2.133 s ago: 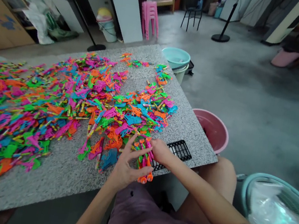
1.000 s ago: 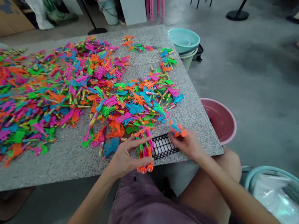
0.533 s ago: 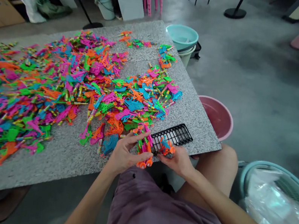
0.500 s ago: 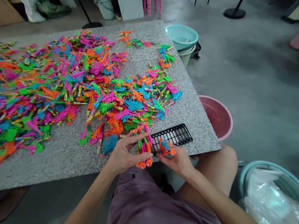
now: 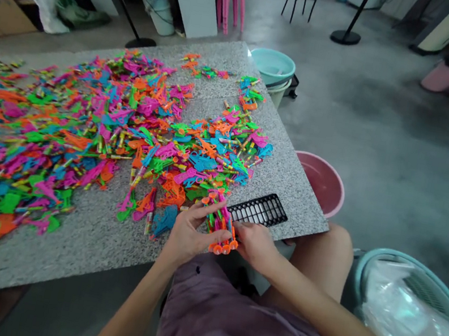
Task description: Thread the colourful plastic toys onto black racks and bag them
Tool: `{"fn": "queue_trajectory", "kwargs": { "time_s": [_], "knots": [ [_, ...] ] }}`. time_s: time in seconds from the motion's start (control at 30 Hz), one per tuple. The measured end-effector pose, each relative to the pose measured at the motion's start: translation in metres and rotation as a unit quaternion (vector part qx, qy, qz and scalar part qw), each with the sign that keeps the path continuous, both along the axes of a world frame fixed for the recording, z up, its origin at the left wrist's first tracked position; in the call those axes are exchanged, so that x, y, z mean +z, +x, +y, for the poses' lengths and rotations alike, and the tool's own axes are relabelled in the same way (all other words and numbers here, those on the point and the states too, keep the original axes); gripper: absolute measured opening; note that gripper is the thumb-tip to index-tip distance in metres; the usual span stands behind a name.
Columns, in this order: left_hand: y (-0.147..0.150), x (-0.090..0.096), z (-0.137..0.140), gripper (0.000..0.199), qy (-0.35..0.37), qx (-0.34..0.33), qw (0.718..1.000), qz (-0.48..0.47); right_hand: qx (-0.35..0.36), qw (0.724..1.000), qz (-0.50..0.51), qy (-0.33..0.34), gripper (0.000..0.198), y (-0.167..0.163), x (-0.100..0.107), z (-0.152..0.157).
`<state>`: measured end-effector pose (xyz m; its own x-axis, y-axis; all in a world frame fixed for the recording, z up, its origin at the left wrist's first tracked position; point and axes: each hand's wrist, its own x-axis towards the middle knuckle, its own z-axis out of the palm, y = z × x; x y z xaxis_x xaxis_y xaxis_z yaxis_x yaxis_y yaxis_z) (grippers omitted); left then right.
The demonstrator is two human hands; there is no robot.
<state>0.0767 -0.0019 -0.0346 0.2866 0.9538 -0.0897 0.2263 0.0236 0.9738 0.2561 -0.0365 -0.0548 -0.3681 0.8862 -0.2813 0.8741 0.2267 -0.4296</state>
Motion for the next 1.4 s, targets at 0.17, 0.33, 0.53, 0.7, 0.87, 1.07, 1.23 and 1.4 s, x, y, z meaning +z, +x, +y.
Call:
{"fn": "queue_trajectory", "kwargs": {
  "time_s": [0.17,0.33,0.53,0.7,0.87,1.07,1.23,1.4],
  "knots": [
    [0.006,0.0,0.0,0.056,0.032,0.039,0.999,0.01,0.024,0.999,0.021,0.012,0.022,0.003,-0.002,-0.009],
    [0.003,0.003,-0.004,0.063,0.048,0.03,0.998,0.037,-0.014,0.993,0.079,0.082,0.026,0.043,0.0,0.058],
    [-0.002,0.01,-0.003,0.053,0.108,0.0,0.99,0.096,-0.123,0.98,0.01,0.157,0.038,0.033,-0.014,0.13],
    [-0.003,0.014,-0.002,0.029,0.101,-0.067,0.98,0.155,-0.166,0.951,0.002,0.26,0.037,0.079,-0.035,0.117],
    [-0.004,0.017,-0.001,0.034,0.076,-0.091,0.974,0.19,-0.144,0.952,-0.057,0.265,0.051,0.115,-0.037,0.104],
    [-0.004,0.021,0.001,0.032,0.041,-0.095,0.976,0.192,-0.334,0.932,-0.042,0.137,0.04,0.052,-0.031,0.1],
    [-0.011,0.022,0.005,0.031,0.038,-0.119,0.97,0.207,-0.428,0.897,0.075,0.08,0.043,0.061,-0.04,0.109],
    [-0.017,0.025,0.009,0.035,0.044,-0.162,0.965,0.202,-0.385,0.834,0.394,0.02,0.036,0.079,-0.047,0.07]
  ]
}}
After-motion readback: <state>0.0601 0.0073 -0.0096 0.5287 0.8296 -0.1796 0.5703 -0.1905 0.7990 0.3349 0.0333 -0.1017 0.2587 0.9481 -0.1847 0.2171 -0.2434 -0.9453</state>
